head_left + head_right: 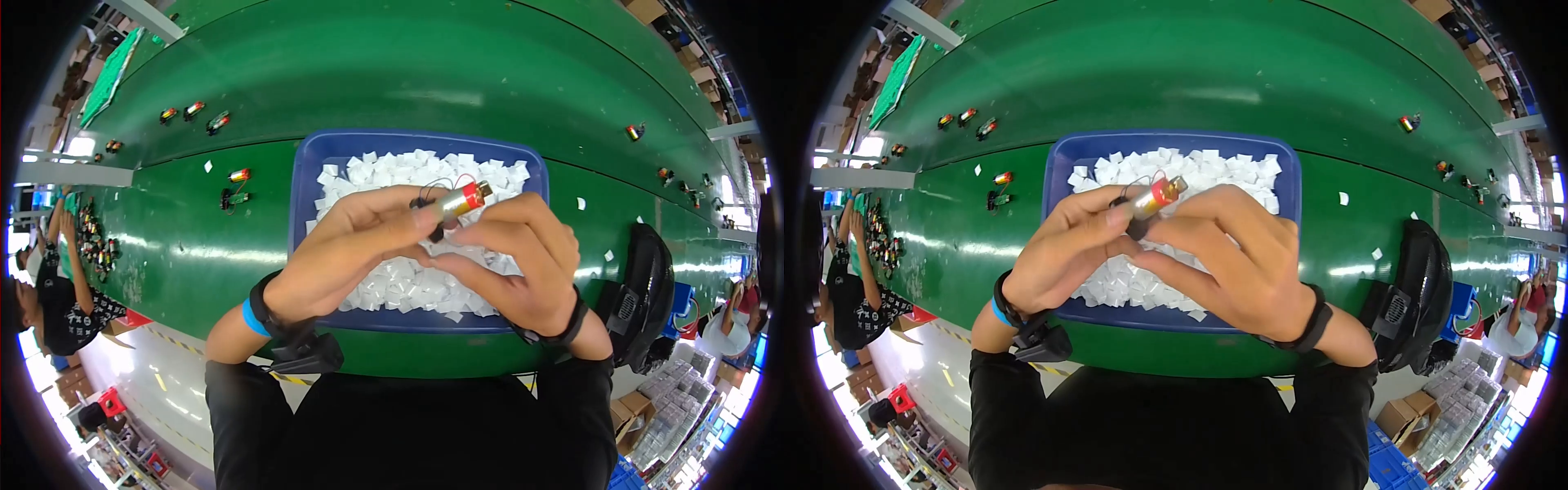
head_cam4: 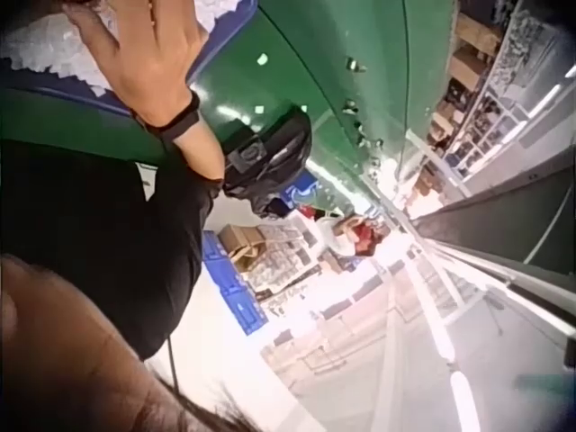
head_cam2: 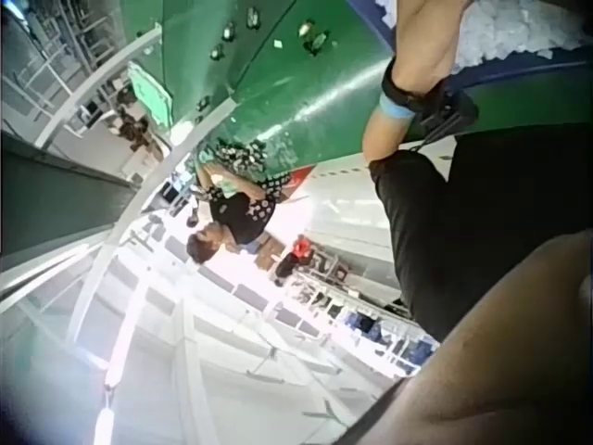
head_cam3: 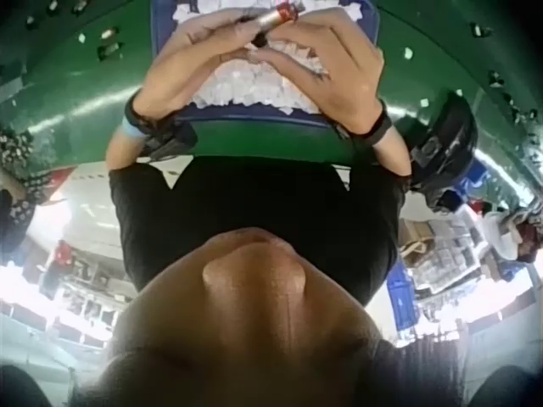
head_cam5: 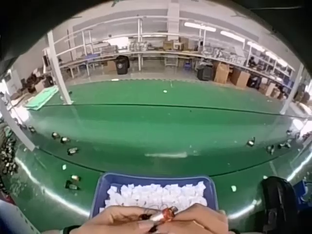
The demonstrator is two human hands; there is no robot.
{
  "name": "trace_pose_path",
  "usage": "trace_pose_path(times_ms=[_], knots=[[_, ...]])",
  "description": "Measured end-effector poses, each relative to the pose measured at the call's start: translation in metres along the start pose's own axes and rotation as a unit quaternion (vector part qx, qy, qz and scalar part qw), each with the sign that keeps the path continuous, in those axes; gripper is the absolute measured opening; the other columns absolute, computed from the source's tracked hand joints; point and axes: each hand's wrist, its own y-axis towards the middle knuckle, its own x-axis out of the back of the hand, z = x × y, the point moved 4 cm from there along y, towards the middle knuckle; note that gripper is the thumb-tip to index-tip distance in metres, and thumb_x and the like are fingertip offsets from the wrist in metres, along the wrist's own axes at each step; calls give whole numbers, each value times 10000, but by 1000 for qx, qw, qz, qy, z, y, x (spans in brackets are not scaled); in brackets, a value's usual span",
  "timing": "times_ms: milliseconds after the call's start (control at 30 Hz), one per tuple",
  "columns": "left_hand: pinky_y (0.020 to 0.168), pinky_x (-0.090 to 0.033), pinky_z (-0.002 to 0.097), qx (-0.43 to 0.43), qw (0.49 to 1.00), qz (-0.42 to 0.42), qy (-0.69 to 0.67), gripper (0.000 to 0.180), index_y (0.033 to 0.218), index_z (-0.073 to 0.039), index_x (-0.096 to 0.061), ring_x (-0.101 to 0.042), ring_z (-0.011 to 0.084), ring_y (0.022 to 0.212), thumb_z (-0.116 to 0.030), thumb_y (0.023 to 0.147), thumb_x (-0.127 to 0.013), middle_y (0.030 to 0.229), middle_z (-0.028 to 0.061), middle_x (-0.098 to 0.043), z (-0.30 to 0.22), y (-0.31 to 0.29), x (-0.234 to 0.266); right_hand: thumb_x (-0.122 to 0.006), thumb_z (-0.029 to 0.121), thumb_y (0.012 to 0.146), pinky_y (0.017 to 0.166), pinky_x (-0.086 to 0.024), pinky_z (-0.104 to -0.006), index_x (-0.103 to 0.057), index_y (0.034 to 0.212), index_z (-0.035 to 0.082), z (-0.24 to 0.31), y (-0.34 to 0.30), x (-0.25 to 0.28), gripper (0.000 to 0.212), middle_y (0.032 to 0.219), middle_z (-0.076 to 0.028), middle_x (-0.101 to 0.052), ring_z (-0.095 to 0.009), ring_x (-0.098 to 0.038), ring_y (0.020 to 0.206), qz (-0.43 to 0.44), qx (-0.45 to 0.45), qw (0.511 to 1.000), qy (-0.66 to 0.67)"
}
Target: The person picks up a battery and circuit board assembly, wraps a white adhesive strip around it by hand, and places the finished unit onto the green conveyor belt. This process is repeated for several more units, handling each one individually over a blue tray of adhesive strips.
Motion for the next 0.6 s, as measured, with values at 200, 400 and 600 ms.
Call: trace_pose_path(times_ms=[200, 400, 600], knots=[[799, -532, 296, -63, 993, -13, 95, 356, 1272, 43, -622, -632, 127, 936, -146, 973, -657, 1103, 94, -687, 0, -2, -8, -867, 32, 671, 490, -468, -258, -702, 905, 51, -2, -1, 5, 287, 819, -59, -639, -180, -616, 610, -6, -22, 1000, 10], [764, -526, 315, -76, 986, -35, 141, 345, 1255, 37, -614, -643, 160, 890, -161, 974, -643, 1059, 122, -691, -1, -7, -11, -845, -30, 636, 505, -475, -269, -709, 943, 54, 1, -9, 6, 347, 834, -60, -619, -182, -600, 585, 23, 129, 984, -120], [726, -519, 298, -106, 964, -44, 238, 301, 1227, 31, -613, -626, 145, 864, -145, 983, -618, 1030, 98, -674, -4, -2, -4, -866, 14, 604, 511, -485, -270, -715, 965, 69, -7, -3, 9, 395, 840, -53, -614, -188, -614, 623, 43, 164, 975, -146]])
